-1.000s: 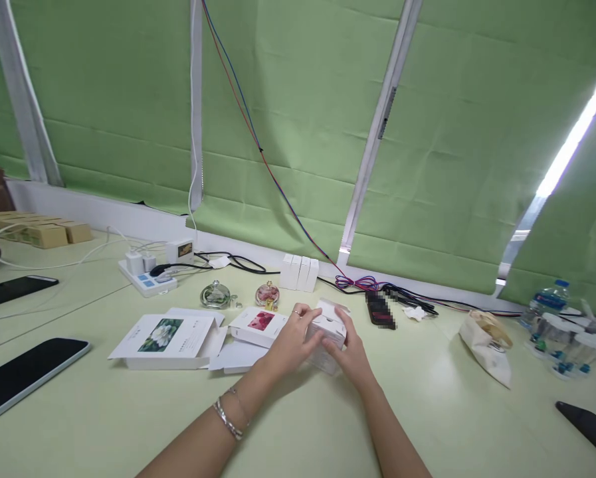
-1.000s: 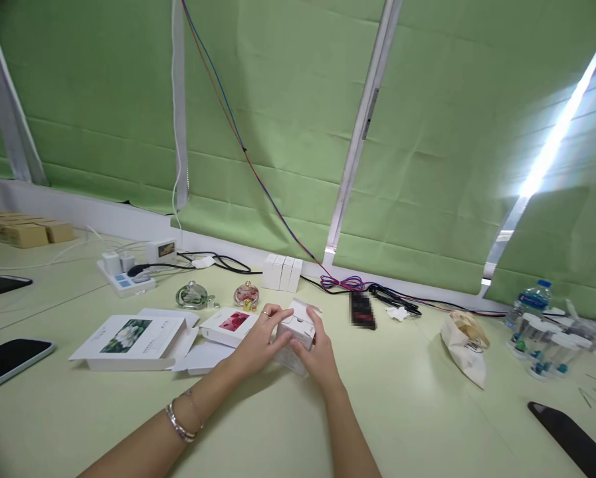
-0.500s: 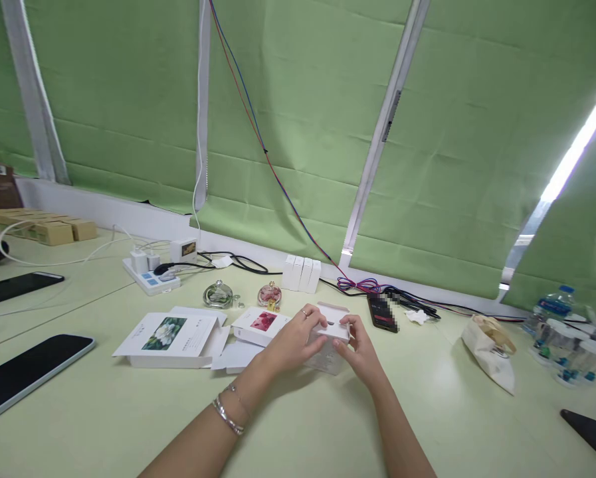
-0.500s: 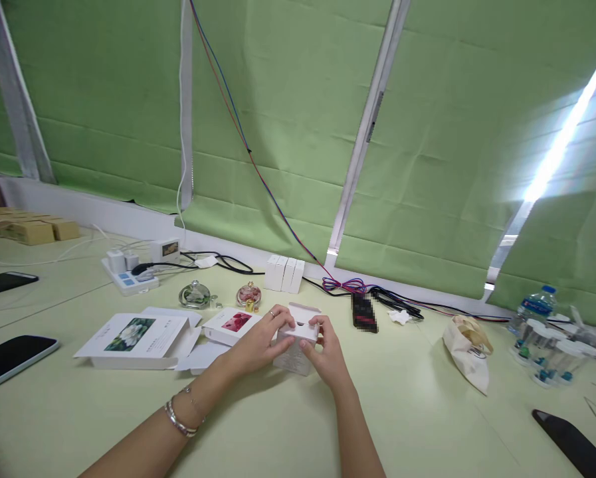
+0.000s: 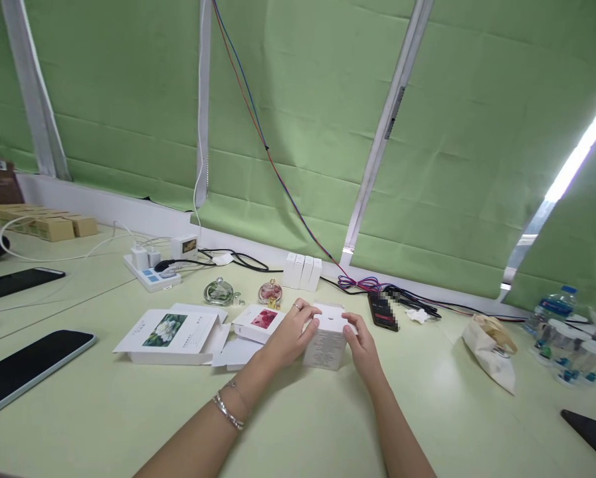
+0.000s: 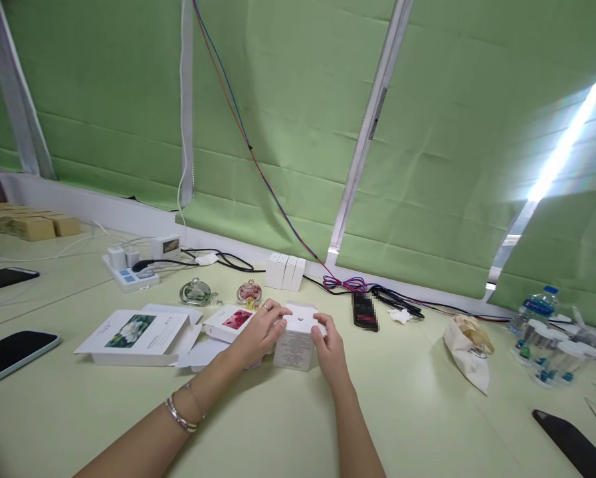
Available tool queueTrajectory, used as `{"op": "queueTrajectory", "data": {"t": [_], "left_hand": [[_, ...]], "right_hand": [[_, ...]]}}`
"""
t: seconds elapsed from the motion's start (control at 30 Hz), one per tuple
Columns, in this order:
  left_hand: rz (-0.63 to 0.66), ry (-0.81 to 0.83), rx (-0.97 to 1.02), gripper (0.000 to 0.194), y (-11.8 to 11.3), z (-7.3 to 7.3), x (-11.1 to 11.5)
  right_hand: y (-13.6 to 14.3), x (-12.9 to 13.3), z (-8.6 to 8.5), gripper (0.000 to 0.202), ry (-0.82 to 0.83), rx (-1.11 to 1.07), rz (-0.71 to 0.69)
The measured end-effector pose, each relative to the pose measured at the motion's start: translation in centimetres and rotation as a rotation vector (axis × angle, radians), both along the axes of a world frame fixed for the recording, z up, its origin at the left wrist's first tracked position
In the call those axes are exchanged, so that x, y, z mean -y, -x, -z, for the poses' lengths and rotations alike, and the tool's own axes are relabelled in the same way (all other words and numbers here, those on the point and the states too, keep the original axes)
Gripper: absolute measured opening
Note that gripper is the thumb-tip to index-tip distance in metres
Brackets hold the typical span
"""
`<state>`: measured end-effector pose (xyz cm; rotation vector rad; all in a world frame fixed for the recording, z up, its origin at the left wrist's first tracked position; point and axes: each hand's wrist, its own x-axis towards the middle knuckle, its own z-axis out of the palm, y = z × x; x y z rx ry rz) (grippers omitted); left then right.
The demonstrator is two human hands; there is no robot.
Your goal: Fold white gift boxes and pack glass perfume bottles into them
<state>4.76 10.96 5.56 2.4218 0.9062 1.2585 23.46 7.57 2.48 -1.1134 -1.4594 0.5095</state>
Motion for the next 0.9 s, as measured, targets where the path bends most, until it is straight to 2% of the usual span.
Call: {"op": "queueTrajectory", "data": {"t": [0.17,0.23,0.37,0.5,0.63,0.77,0.83,0.9], "left_hand": [[0.019,-0.064,-0.023,0.014,0.5,-0.2,0.0],[0.067,-0.111,-0.032,0.006,0.6,-0.2,-0.1],[0.19,-0.157,-0.012,0.009,0.8,-0.2,-0.1],[0.259,-0.024,0.062,0.017,0.8,-0.2,0.0],[0.206,0.132,0.161,0.029,0.3,-0.3,0.2],[0.166,0.204,0.149,0.026,0.1,-0.3,0.2],[0.161,0.235,0.134,0.024,0.2,-0.4,0.2],[0.162,0.258,0.113,0.019,0.4,-0.4,0.2]], "right_hand": [[-0.3,0.1,-0.4,0.033,-0.041,0.094,0.014],[-0.3,0.3,-0.5,0.027,-0.075,0.119,0.068],[0.0,0.7,-0.7,0.014,-0.188,0.251,0.184],[0.3,0.9,-0.8,0.025,-0.195,0.204,0.066],[0.3,0.5,-0.4,0.039,-0.137,0.089,0.011],[0.1,0.1,-0.1,0.041,-0.078,-0.037,-0.02],[0.0,-0.1,0.0,0.035,-0.051,-0.1,-0.061],[-0.2,-0.3,0.2,0.038,-0.014,-0.161,-0.11]]}}
